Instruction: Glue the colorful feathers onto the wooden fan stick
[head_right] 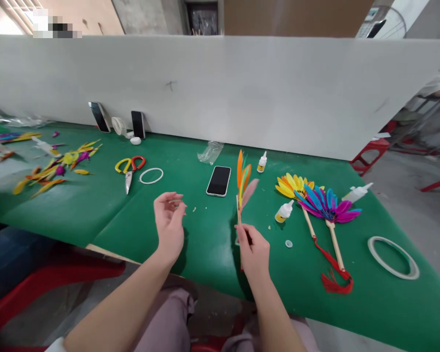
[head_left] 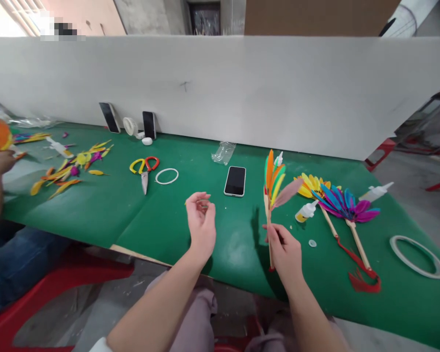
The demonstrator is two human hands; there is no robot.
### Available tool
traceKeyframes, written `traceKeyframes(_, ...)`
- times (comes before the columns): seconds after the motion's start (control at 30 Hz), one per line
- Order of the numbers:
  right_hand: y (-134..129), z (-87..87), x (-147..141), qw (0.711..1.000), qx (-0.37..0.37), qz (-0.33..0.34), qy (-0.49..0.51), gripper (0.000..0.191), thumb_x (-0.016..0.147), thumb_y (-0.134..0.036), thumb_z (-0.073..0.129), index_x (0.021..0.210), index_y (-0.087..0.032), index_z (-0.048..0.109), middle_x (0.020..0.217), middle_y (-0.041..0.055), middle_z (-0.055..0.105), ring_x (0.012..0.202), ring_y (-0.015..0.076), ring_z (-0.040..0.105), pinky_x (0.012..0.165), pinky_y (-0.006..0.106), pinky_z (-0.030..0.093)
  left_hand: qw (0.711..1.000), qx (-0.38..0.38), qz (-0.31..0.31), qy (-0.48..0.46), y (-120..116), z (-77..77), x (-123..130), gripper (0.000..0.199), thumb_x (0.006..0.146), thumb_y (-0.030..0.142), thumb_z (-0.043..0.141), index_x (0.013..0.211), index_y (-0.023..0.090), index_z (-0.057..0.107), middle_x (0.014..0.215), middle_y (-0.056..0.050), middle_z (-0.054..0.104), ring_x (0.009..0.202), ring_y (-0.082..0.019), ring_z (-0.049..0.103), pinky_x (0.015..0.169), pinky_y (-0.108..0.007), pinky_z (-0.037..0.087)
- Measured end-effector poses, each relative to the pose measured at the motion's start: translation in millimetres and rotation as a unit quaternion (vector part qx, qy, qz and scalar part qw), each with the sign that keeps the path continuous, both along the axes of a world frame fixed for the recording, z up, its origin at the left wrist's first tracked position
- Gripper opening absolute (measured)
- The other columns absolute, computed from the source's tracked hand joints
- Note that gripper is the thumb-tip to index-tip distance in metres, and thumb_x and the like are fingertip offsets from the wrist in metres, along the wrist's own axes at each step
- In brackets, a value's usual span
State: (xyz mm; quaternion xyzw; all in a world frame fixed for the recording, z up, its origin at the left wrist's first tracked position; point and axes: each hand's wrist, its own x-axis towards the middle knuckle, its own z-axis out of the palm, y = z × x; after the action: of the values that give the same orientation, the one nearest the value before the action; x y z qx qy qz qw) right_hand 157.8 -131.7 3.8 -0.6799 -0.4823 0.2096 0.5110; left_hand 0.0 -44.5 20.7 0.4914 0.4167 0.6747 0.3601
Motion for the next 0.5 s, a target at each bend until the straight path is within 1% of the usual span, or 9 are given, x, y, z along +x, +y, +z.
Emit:
traceKeyframes(0.03, 0.0, 1.5, -0.3, 0.999, -0.008, 0.013, 0.049, 0.03, 0.08, -0.042, 0.043, 0.082, -0.018, 0.061, 0.056, -0.0014, 0.053, 0.05, 0.0099, 0.046, 0.048, 0.021, 0.036, 0.999, -0.026, -0.038, 0.013, -1.3, -0.4, 2.4, 0.023, 0.075, 0.017, 0.053, 0.097, 0.021, 0.047, 0.09, -0.001, 0.051, 0.072, -0.009, 0.047, 0.062, -0.02, 0.039)
traceKeyframes(0.1, 0.6, 2.3, -1.9, 0.988, -0.02, 0.046, 0.147, 0.031, 0.08, -0.044, 0.043, 0.084, -0.018, 0.06, 0.055, -0.0024, 0.051, 0.046, 0.0082, 0.042, 0.043, 0.02, 0.033, 0.983, -0.093, -0.149, 0.053, -4.9, -1.3, 8.2, 0.014, 0.077, 0.023, 0.05, 0.09, 0.019, 0.052, 0.082, -0.001, 0.055, 0.07, -0.01, 0.049, 0.061, -0.02, 0.038)
traceKeyframes(0.13, 1.2, 1.7, -3.1, 0.979, -0.027, 0.064, 0.192, 0.031, 0.08, -0.044, 0.043, 0.084, -0.018, 0.059, 0.055, -0.0031, 0.05, 0.044, 0.0074, 0.04, 0.041, 0.019, 0.031, 0.965, -0.13, -0.216, 0.076, -7.2, -1.7, 11.3, 0.015, 0.079, 0.026, 0.047, 0.086, 0.017, 0.056, 0.078, -0.002, 0.057, 0.069, -0.01, 0.05, 0.06, -0.021, 0.038)
traceKeyframes(0.17, 2.0, 0.6, -4.6, 0.969, -0.03, 0.078, 0.232, 0.031, 0.079, -0.045, 0.042, 0.083, -0.018, 0.058, 0.053, -0.0037, 0.049, 0.042, 0.0066, 0.037, 0.039, 0.019, 0.029, 0.941, -0.164, -0.279, 0.095, -10.0, -2.1, 14.6, 0.021, 0.081, 0.031, 0.044, 0.081, 0.016, 0.059, 0.075, -0.003, 0.059, 0.07, -0.011, 0.052, 0.06, -0.021, 0.038)
traceKeyframes(0.23, 3.7, -2.5, -7.9, 0.952, -0.028, 0.096, 0.289, 0.031, 0.079, -0.046, 0.042, 0.081, -0.019, 0.056, 0.051, -0.0048, 0.046, 0.039, 0.0057, 0.034, 0.037, 0.018, 0.025, 0.898, -0.215, -0.369, 0.106, -16.5, -2.6, 21.2, 0.034, 0.082, 0.037, 0.04, 0.079, 0.014, 0.064, 0.078, -0.006, 0.062, 0.075, -0.014, 0.054, 0.062, -0.022, 0.038)
traceKeyframes(0.27, 4.4, -4.0, -9.6, 0.947, -0.027, 0.103, 0.303, 0.031, 0.08, -0.046, 0.042, 0.08, -0.019, 0.056, 0.05, -0.0051, 0.046, 0.039, 0.0055, 0.033, 0.036, 0.018, 0.024, 0.885, -0.227, -0.394, 0.094, -19.9, -2.8, 24.2, 0.035, 0.082, 0.039, 0.04, 0.083, 0.014, 0.065, 0.082, -0.007, 0.063, 0.078, -0.015, 0.055, 0.063, -0.023, 0.039)
traceKeyframes(0.33, 5.4, -6.4, -12.8, 0.945, -0.025, 0.116, 0.304, 0.029, 0.08, -0.045, 0.042, 0.079, -0.019, 0.055, 0.05, -0.0052, 0.046, 0.039, 0.0053, 0.034, 0.037, 0.018, 0.025, 0.876, -0.234, -0.418, 0.043, -26.4, -3.3, 29.0, 0.033, 0.079, 0.04, 0.046, 0.091, 0.015, 0.065, 0.08, -0.006, 0.063, 0.077, -0.014, 0.056, 0.066, -0.023, 0.04)
traceKeyframes(0.4, 6.0, -8.0, -15.6, 0.951, -0.028, 0.134, 0.277, 0.028, 0.081, -0.043, 0.043, 0.075, -0.018, 0.055, 0.051, -0.0048, 0.047, 0.042, 0.0056, 0.037, 0.039, 0.018, 0.028, 0.869, -0.239, -0.433, -0.01, -31.2, -4.1, 31.8, 0.034, 0.077, 0.039, 0.05, 0.096, 0.015, 0.063, 0.066, -0.003, 0.06, 0.064, -0.012, 0.055, 0.063, -0.024, 0.042)
traceKeyframes(0.5, 6.1, -10.6, -18.4, 0.958, -0.034, 0.148, 0.241, 0.029, 0.081, -0.042, 0.043, 0.07, -0.017, 0.054, 0.054, -0.0036, 0.05, 0.044, 0.0065, 0.041, 0.041, 0.019, 0.033, 0.854, -0.266, -0.444, -0.054, -34.5, -5.6, 32.5, 0.037, 0.073, 0.04, 0.055, 0.097, 0.012, 0.062, 0.05, 0.002, 0.05, 0.047, -0.011, 0.05, 0.051, -0.026, 0.043)
